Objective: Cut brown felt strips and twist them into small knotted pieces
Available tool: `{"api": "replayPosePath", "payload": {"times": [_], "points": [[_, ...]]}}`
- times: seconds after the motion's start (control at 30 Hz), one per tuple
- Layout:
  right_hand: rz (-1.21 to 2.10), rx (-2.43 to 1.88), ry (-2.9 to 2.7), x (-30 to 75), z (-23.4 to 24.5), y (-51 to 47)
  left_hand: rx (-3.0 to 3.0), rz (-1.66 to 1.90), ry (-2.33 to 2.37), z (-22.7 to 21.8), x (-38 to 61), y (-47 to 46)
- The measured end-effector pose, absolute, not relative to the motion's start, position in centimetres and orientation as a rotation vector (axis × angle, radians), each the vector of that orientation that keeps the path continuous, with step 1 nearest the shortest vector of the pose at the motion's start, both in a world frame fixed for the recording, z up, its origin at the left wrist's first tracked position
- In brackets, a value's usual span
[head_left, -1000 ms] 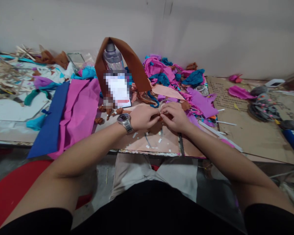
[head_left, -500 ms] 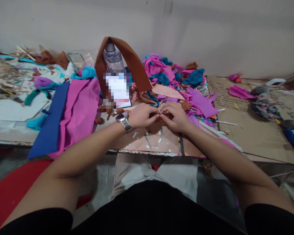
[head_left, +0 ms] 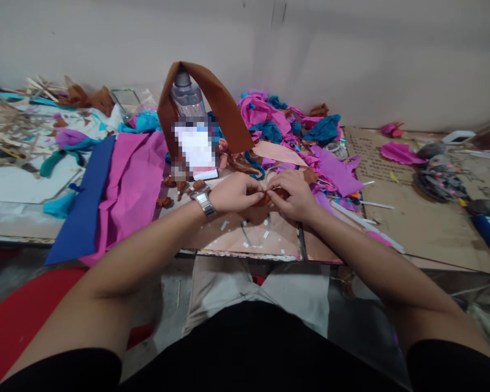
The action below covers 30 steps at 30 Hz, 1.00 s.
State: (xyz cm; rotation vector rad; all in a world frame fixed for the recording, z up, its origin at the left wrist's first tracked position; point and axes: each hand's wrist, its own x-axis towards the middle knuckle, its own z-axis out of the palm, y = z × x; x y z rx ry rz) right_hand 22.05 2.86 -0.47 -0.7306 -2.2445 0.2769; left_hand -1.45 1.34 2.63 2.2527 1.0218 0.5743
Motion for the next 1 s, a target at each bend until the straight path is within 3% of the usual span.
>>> {"api": "replayPosePath", "payload": {"times": [1.0], "points": [[0.271,-0.778,-2.206,22.0,-0.8,2.7,1.925,0.510,0.979,2.8,-1.9,1.8]]}}
